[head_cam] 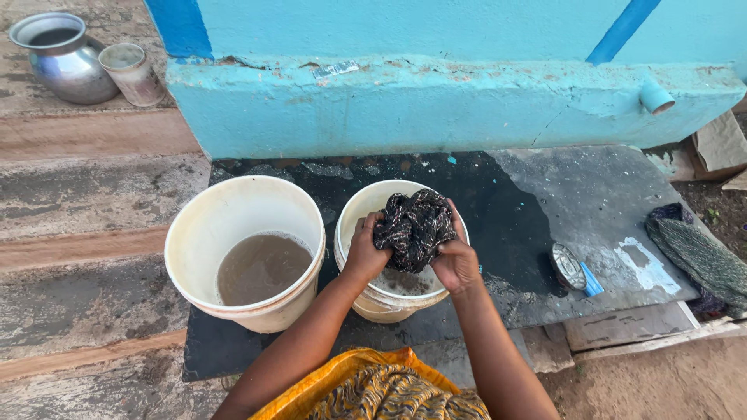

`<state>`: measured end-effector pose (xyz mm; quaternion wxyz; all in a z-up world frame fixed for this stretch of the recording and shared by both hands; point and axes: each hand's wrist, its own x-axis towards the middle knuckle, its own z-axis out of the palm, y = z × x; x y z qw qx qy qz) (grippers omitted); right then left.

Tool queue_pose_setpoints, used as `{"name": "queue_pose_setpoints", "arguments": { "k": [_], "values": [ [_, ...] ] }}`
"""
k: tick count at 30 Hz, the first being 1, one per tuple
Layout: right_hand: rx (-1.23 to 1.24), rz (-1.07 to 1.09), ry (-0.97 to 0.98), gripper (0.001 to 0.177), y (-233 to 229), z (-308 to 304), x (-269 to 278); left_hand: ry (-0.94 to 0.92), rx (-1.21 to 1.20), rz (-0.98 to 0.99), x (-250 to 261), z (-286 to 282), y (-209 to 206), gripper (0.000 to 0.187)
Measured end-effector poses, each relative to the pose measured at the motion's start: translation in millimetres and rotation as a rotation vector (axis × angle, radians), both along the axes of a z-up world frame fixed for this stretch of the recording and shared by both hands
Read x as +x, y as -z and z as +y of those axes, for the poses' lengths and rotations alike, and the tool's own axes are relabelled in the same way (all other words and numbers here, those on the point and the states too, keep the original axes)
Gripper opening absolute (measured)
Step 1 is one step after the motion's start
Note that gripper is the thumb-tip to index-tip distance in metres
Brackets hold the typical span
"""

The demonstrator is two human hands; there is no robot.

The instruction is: The person washes clothes by hand using water in buckets, scrubbing the fabric and wringing it out.

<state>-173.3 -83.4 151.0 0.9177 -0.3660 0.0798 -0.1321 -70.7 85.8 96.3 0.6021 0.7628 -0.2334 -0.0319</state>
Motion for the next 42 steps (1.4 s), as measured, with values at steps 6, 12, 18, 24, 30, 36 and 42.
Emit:
{"name": "queue_pose_setpoints", "arguments": {
  "k": [6, 12, 18, 24, 30, 36, 42],
  "values": [
    [0.097, -0.066, 0.001, 0.087, -0.7, -1.4, 11.2, -0.028, -0.004, -0.153, -10.1, -3.8, 1.4, 0.064],
    [0.076, 0.313, 0.021, 0.053, 31.4, -16.5, 31.0, 0.044, 0.146, -0.206, -23.4, 3.3, -13.9, 0.066],
    [-0.058, 0.415, 0.189, 0.028, 43.1, -16.2, 40.5, 0.073, 0.189, -0.216, -27.5, 3.2, -16.0, 0.067],
    [-0.26, 0.39, 0.299, 0.022, 53.4, -20.1, 45.2, 0.085, 0.199, -0.225, -27.8, 2.7, -11.4, 0.07],
    [-0.393, 0.407, 0.329, 0.017, 56.5, -23.7, 49.0, 0.104, 0.232, -0.177, -29.2, 6.0, -15.7, 0.07],
    [-0.479, 0.45, 0.346, 0.015, 56.6, -24.6, 51.1, 0.12, 0.306, -0.119, -29.5, 4.1, -19.5, 0.071],
    [-0.646, 0.532, 0.375, 0.017, 49.7, -21.1, 51.5, 0.123, 0.353, -0.133, -31.3, 4.2, -24.0, 0.071]
  ]
}}
